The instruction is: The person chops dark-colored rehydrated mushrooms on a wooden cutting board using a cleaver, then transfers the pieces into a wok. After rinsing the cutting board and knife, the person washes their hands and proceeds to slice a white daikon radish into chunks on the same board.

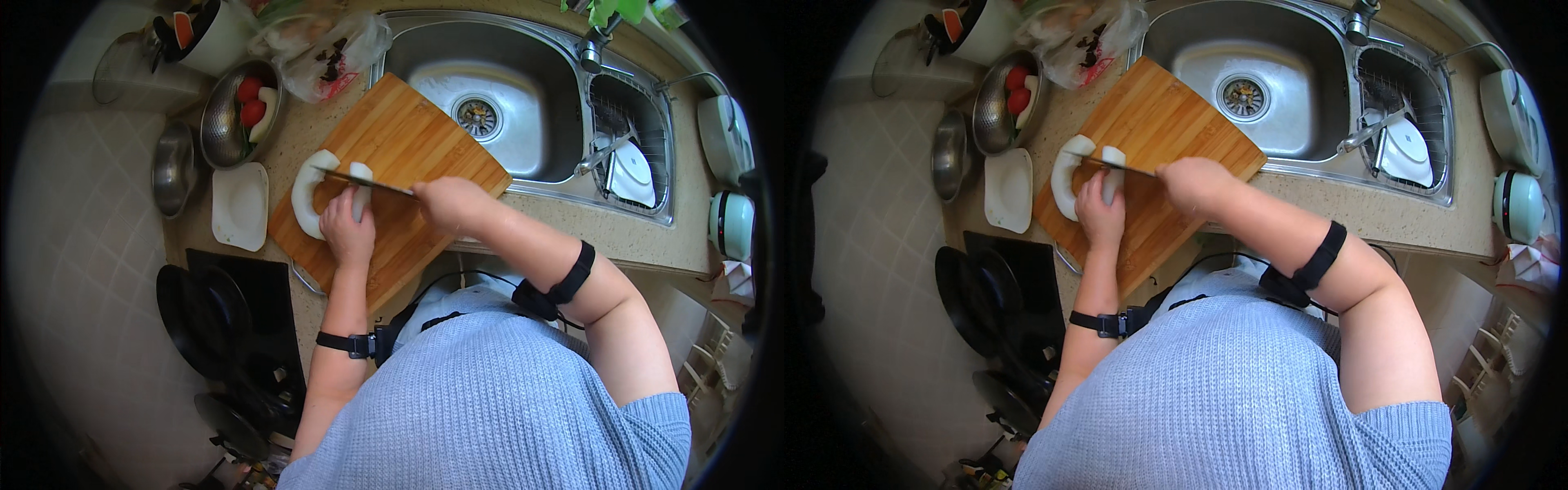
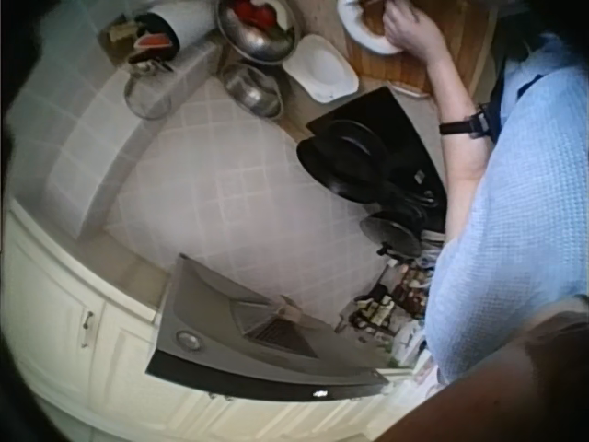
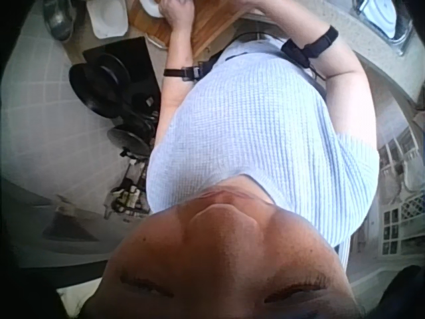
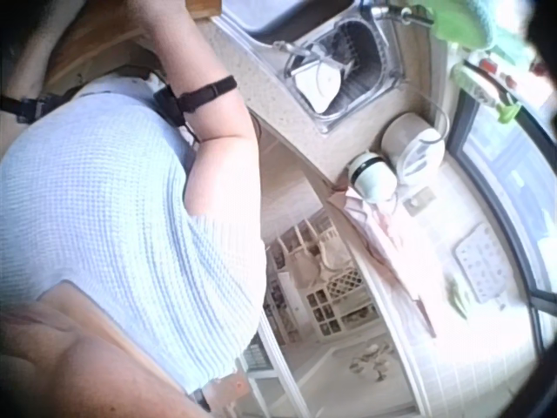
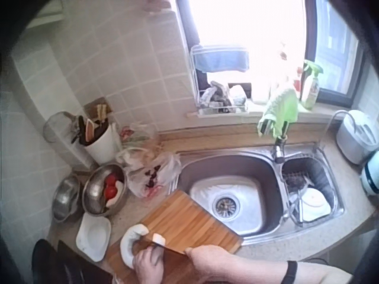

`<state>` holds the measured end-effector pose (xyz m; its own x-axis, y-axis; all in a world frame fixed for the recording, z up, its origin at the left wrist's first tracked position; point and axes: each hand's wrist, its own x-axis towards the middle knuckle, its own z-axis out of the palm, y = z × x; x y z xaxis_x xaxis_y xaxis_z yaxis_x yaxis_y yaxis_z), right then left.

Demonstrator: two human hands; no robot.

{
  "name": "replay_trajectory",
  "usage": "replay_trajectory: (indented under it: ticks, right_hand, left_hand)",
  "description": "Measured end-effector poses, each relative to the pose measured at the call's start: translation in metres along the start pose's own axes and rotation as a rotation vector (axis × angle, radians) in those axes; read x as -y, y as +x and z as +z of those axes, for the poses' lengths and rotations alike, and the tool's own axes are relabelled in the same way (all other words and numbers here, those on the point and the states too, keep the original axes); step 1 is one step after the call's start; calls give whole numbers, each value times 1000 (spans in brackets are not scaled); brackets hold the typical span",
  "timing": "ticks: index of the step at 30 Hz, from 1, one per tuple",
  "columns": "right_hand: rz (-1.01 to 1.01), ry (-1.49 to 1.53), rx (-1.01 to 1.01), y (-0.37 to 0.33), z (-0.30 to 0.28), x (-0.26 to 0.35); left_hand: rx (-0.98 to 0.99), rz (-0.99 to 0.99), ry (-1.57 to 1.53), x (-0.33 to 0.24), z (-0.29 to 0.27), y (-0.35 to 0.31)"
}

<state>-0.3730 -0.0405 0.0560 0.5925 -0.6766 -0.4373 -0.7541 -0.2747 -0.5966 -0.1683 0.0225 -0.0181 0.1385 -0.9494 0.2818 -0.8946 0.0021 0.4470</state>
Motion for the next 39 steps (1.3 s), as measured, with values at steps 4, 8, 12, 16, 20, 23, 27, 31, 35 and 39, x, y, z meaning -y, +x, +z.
replay_trajectory:
  ticks: [4, 8, 12, 16, 20, 23, 27, 31, 35, 39]
  right_hand:
    - [-25, -21, -74, -12, 0, -11]
    - [11, 46, -225, -33, 7, -4]
    - [-38, -47, -177, -47, 9, 2]
    - [-86, -303, -282, -54, 10, -7]
    - [-169, -450, -386, -59, 14, -22]
    - [-224, -491, -428, -63, 15, -30]
    - [-203, -508, -418, -70, 13, -39]
    - [-175, -445, -405, -85, 12, -51]
    - [-105, -269, -340, -99, 9, -59]
    - [9, 21, -245, -98, 10, -48]
  left_hand:
    - [22, -118, -67, -4, -1, 6]
    - [50, -72, 20, 1, -12, 0]
    - [15, 97, 113, 13, -30, -12]
    - [-519, -275, -479, 11, -47, 1]
    - [102, 129, -146, -9, -59, 37]
    - [267, 154, -7, -31, -47, 52]
    - [383, 94, -17, -40, -21, 67]
    - [357, 153, -134, -32, 4, 81]
    - [79, -116, -420, -8, -12, 67]
    - [79, 56, -74, 16, -45, 17]
